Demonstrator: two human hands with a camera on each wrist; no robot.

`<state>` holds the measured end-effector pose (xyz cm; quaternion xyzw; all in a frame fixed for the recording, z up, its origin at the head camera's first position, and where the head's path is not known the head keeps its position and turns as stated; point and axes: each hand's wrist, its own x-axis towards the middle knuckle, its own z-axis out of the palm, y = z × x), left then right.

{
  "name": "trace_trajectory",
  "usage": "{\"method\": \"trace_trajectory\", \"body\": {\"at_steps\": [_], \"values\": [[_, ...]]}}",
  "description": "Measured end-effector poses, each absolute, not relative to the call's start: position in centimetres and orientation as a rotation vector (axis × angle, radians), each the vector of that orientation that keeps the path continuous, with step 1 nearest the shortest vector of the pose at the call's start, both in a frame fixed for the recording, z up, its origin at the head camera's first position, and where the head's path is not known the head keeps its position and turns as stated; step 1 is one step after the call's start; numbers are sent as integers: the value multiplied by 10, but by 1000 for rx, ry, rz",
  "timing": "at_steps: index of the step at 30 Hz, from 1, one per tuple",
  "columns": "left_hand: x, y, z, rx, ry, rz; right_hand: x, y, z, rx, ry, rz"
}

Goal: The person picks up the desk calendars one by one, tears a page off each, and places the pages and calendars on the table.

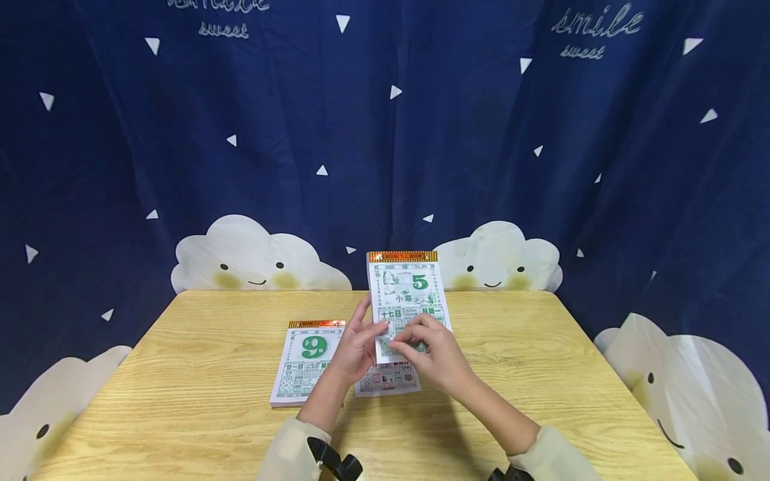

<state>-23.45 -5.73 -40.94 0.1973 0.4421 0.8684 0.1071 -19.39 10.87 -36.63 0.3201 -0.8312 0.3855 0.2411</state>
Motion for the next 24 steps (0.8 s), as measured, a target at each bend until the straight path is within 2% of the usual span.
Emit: {"method": "trace_trajectory", "body": {"at_steps": [11,24], "values": [[-233,-60,-412,721,1229,2511,-195,107,-359,663,-2364,1061],[-231,-60,-419,731,1129,2471,-199,111,-349,665,-2510,1027]]}}
